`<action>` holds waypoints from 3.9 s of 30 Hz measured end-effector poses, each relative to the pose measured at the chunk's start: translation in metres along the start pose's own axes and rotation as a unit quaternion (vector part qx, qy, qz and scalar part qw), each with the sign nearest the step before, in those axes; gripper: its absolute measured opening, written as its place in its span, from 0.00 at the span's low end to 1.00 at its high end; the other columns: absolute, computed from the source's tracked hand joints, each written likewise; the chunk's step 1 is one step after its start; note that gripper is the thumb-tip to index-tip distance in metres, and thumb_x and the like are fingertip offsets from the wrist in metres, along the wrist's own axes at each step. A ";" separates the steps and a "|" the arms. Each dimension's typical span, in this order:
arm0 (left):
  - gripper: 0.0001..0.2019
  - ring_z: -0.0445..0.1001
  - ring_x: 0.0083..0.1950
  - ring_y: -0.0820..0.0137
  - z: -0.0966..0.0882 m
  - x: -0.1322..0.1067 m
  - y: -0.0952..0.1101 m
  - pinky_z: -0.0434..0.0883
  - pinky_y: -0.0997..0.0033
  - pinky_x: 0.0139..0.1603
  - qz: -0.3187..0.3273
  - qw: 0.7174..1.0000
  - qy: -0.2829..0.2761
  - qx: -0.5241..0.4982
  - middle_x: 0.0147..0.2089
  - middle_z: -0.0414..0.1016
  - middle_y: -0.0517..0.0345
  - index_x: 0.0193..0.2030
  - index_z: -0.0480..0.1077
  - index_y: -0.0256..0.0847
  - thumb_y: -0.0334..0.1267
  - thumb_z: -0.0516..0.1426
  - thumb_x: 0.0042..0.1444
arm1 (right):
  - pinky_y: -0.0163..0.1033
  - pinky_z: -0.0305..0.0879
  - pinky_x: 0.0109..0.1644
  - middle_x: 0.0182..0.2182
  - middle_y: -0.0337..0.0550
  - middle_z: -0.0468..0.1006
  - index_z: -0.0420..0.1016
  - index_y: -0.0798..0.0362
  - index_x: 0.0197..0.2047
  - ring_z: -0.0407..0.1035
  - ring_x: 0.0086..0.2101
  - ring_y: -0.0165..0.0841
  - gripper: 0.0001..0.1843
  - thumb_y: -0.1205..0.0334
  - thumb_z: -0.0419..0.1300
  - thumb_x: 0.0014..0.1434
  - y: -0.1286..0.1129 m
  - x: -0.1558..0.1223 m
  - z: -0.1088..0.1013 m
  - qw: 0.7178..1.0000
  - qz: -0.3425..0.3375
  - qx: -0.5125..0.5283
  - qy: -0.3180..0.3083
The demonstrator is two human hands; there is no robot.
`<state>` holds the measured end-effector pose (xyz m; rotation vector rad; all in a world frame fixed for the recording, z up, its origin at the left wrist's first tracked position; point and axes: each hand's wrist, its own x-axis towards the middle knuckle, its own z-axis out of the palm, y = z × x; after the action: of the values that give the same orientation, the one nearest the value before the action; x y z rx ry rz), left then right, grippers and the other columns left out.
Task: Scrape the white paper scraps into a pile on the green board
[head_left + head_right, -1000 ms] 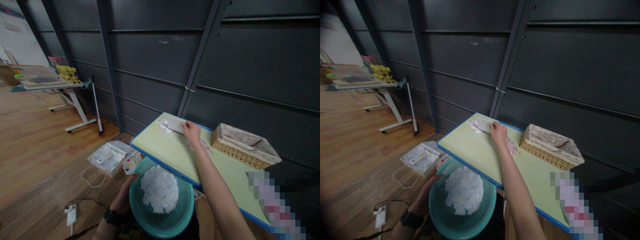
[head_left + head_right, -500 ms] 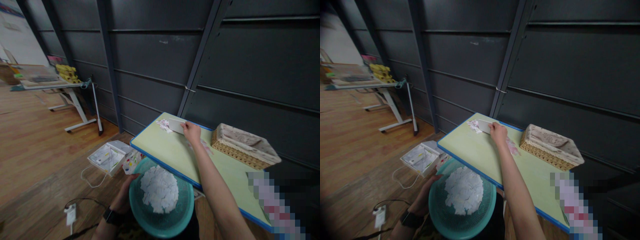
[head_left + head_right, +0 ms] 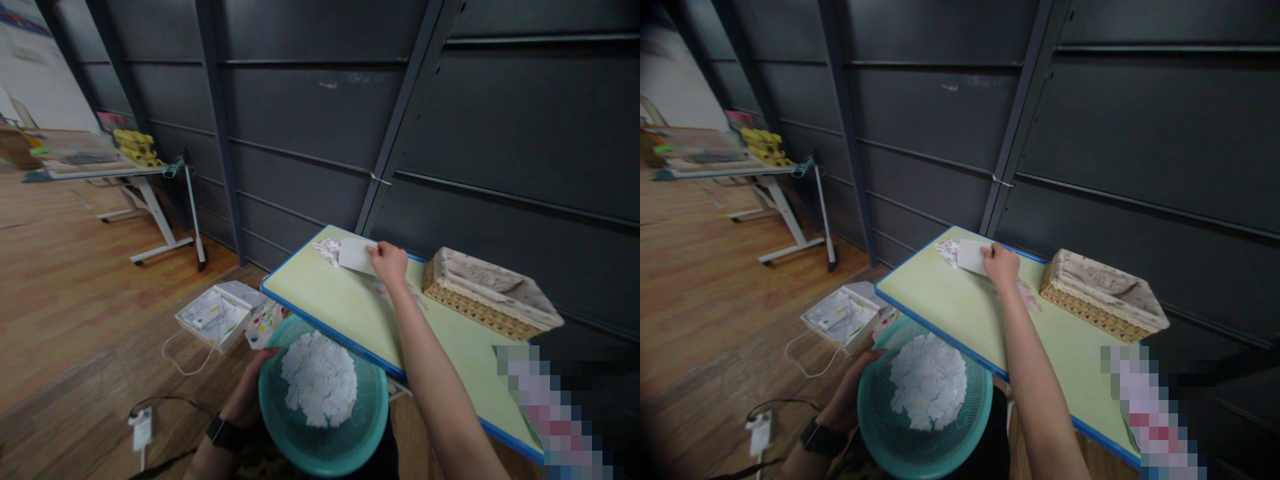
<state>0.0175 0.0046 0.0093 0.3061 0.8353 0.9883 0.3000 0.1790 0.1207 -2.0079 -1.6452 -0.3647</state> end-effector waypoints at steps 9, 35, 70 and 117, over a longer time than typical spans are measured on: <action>0.06 0.71 0.21 0.70 0.000 0.001 -0.001 0.66 0.70 0.24 0.014 1.000 0.012 0.003 0.21 0.76 0.60 0.28 0.73 0.38 0.37 0.62 0.48 | 0.37 0.51 0.31 0.31 0.52 0.79 0.78 0.53 0.33 0.69 0.31 0.37 0.18 0.53 0.51 0.60 0.006 0.002 -0.007 0.999 0.026 -0.016 0.011; 0.06 0.72 0.19 0.70 0.004 -0.002 0.002 0.68 0.72 0.22 -0.001 0.999 0.040 0.019 0.20 0.76 0.60 0.29 0.72 0.38 0.38 0.61 0.50 | 0.37 0.43 0.30 0.27 0.47 0.76 0.75 0.54 0.29 0.62 0.27 0.33 0.19 0.52 0.50 0.61 -0.005 -0.004 0.015 0.996 -0.063 0.058 0.007; 0.07 0.72 0.22 0.71 0.000 0.000 0.000 0.68 0.72 0.25 0.007 1.000 0.008 0.007 0.21 0.77 0.60 0.25 0.74 0.37 0.38 0.63 0.48 | 0.36 0.43 0.29 0.22 0.44 0.74 0.73 0.53 0.25 0.61 0.25 0.32 0.18 0.51 0.52 0.57 -0.004 -0.006 0.004 0.995 -0.067 0.063 0.046; 0.06 0.73 0.22 0.70 0.002 -0.003 0.002 0.69 0.71 0.25 -0.001 1.000 0.009 -0.004 0.21 0.77 0.59 0.26 0.74 0.37 0.37 0.63 0.47 | 0.36 0.43 0.28 0.18 0.39 0.66 0.67 0.53 0.19 0.54 0.23 0.30 0.19 0.50 0.51 0.55 -0.002 -0.003 0.010 0.988 -0.062 0.138 0.023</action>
<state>0.0171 0.0035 0.0134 0.2894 0.8486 0.9930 0.2958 0.1824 0.1111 -1.6882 -1.6942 -0.2123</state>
